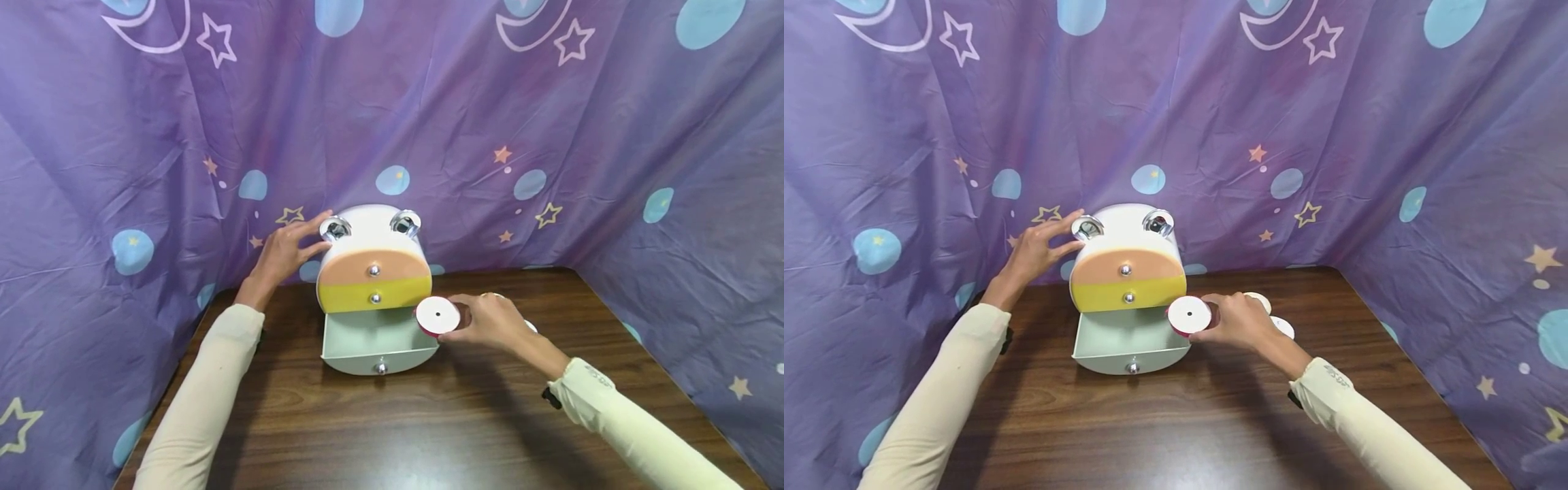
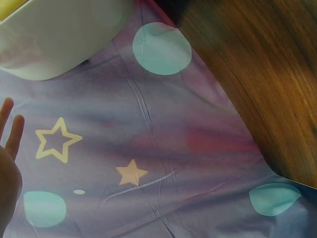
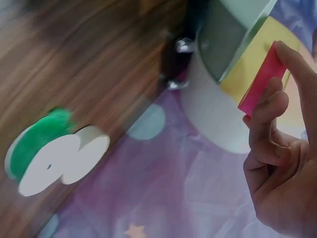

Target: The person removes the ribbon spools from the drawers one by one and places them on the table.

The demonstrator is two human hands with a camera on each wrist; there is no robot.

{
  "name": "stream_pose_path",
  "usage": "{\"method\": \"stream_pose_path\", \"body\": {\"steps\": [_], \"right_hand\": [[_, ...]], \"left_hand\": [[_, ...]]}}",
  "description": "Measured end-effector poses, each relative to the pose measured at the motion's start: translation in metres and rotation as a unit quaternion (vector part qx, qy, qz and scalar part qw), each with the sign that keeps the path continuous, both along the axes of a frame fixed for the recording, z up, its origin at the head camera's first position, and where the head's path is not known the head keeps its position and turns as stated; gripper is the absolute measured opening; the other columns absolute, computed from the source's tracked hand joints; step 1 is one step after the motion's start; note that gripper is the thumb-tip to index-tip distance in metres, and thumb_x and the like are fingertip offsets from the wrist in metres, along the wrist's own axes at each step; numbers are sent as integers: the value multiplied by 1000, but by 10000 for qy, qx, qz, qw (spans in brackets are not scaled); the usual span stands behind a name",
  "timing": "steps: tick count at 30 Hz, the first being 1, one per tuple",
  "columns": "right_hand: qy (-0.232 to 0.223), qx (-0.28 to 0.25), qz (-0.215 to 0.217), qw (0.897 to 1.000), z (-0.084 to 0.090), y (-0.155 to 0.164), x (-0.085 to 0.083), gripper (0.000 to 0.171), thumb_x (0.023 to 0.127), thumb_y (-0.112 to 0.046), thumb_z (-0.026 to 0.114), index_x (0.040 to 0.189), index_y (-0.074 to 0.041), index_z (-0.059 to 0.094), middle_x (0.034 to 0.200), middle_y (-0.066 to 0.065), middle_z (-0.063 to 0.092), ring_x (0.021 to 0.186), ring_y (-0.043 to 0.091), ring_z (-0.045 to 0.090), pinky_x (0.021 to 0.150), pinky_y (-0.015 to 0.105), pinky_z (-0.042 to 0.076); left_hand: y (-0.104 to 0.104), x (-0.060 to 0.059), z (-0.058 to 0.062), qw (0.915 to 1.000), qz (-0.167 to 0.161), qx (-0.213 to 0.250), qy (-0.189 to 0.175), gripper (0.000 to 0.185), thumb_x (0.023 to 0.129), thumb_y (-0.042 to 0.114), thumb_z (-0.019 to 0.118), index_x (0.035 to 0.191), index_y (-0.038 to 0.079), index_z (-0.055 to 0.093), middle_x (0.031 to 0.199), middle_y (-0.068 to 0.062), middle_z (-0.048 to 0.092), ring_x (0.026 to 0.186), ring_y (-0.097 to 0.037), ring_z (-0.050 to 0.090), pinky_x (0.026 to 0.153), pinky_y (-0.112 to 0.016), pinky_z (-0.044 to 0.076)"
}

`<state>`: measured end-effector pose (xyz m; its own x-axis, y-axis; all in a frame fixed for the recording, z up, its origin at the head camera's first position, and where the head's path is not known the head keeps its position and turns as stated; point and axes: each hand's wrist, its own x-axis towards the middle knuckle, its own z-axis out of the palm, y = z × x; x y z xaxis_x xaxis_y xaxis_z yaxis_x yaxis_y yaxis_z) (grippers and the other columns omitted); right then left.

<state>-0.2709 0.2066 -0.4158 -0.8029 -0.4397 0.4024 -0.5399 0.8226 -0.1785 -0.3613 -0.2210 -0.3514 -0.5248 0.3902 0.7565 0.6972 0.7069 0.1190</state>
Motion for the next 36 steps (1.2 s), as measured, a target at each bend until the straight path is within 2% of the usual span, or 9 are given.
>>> {"method": "stream_pose_path", "body": {"steps": [5,11,17,24,36], "right_hand": [[-227,-87,-475,9986,-13,26,-5,79,63,-65,92,124,-17,76,87,1,76,68,17,65,58,46,55],[-238,-97,-877,9958,-43,54,-11,79,62,-61,94,122,-13,73,77,8,73,57,22,61,50,49,53],[-350,139,-1115,9931,-66,68,-14,79,64,-66,90,120,-12,75,72,15,70,59,35,66,49,53,52],[-436,138,-1148,9923,-78,71,-18,80,65,-65,90,123,-13,75,74,18,71,61,39,67,48,55,51],[-572,138,-1197,9911,-87,75,-22,77,65,-62,91,121,-13,76,79,20,72,63,40,68,48,54,49]], "left_hand": [[1,1,1,10000,-6,9,-11,67,85,24,88,146,22,62,108,-17,77,97,-36,73,83,-53,60],[1,1,-2,10000,4,9,-67,66,85,25,88,146,23,62,107,-16,77,97,-35,73,84,-53,60],[0,1,-4,10000,-41,17,-26,66,85,25,88,146,22,62,107,-16,77,97,-35,73,83,-53,61],[0,0,-2,10000,-58,70,2,66,85,24,88,146,23,62,107,-16,77,98,-35,73,85,-52,60],[0,0,-1,10000,16,25,-70,66,86,25,87,147,23,61,106,-16,77,97,-35,73,85,-52,60]]}}
